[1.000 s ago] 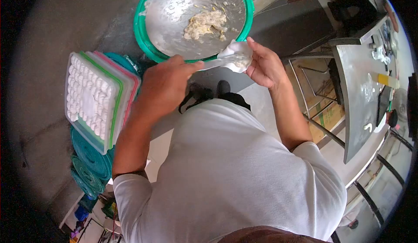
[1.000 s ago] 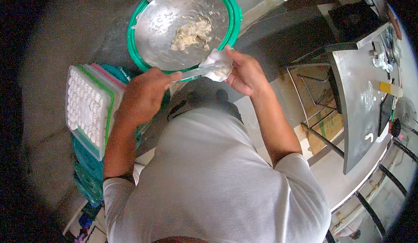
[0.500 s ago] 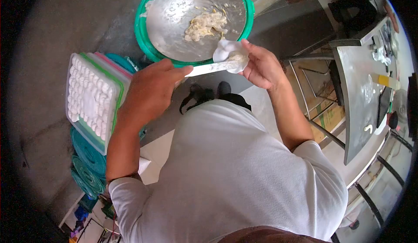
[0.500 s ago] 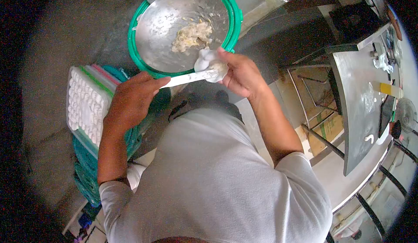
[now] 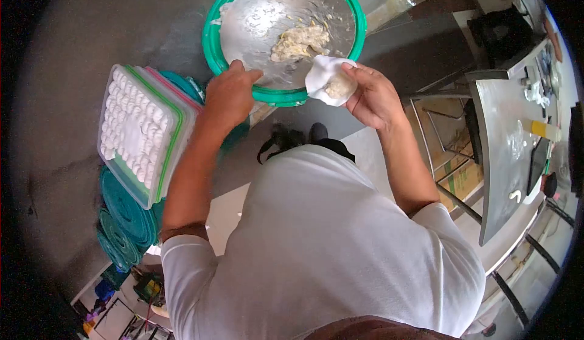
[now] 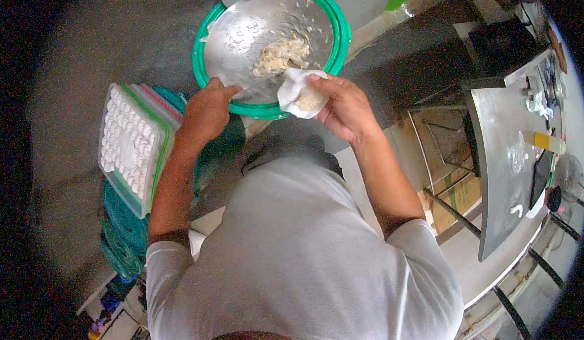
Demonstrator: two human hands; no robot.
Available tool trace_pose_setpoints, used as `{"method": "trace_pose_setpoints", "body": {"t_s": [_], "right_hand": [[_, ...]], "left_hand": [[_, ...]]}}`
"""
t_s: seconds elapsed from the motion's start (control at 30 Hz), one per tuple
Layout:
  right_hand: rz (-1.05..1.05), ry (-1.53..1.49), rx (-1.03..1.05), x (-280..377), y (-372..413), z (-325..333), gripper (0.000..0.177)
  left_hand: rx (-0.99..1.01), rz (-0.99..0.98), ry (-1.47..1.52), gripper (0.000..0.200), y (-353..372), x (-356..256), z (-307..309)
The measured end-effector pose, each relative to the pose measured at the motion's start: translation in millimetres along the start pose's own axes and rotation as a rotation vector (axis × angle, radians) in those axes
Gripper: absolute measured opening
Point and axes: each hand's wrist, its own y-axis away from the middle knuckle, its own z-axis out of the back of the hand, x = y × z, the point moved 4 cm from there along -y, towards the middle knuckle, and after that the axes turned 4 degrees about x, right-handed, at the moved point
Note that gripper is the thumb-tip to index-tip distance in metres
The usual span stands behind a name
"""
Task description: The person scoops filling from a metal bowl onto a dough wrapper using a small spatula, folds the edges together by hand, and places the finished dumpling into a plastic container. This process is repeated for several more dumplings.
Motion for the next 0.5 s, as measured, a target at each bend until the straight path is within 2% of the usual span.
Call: {"method": "trace_pose_setpoints", "body": {"t_s": [0.07, 0.1, 0.17, 0.2, 0.23, 0.27, 0.3, 0.33, 0.4, 0.43, 0.47, 0.5], "right_hand": [[0.018, -0.056, 0.023, 2, -2, -10, 0.028], [0.019, -0.111, 0.045, 0, -3, -14, 0.028], [0.034, -0.053, 0.082, -7, -11, -19, 0.030], [0.062, 0.002, 0.108, -10, -16, -21, 0.033], [0.061, 0.004, 0.123, -14, -19, -23, 0.033], [0.131, 0.205, 0.139, -15, -21, -25, 0.037], [0.202, 0.407, 0.153, -15, -20, -28, 0.042], [0.199, 0.411, 0.163, -14, -15, -31, 0.042], [0.323, 0.718, 0.320, -9, 2, -45, 0.048], [0.407, 1.033, 0.293, -7, 4, -39, 0.050], [0.405, 1.030, 0.301, -9, 6, -41, 0.050], [0.500, 1.119, 0.278, -8, 10, -45, 0.049]], "left_hand": [[-0.141, -0.055, -0.041, 0.031, 1, -15, 6], [-0.139, -0.048, -0.042, 0.031, -1, -27, 2], [0.017, 0.107, 1.491, 0.032, -11, -44, -19], [-0.003, 0.112, 1.484, 0.032, -14, -47, -22], [0.095, 0.120, 1.701, 0.033, -18, -51, -29], [0.204, 0.124, 1.919, 0.034, -20, -54, -35], [0.179, 0.163, 1.982, 0.032, -20, -48, -36], [0.166, 0.164, 1.983, 0.032, -16, -41, -34], [0.201, 0.181, 2.156, 0.036, -5, -32, -30], [0.186, 0.186, 2.155, 0.036, 1, -31, -26], [0.168, 0.206, 2.181, 0.039, 8, -32, -20], [0.155, 0.224, 2.205, 0.041, 14, -35, -15]]}}
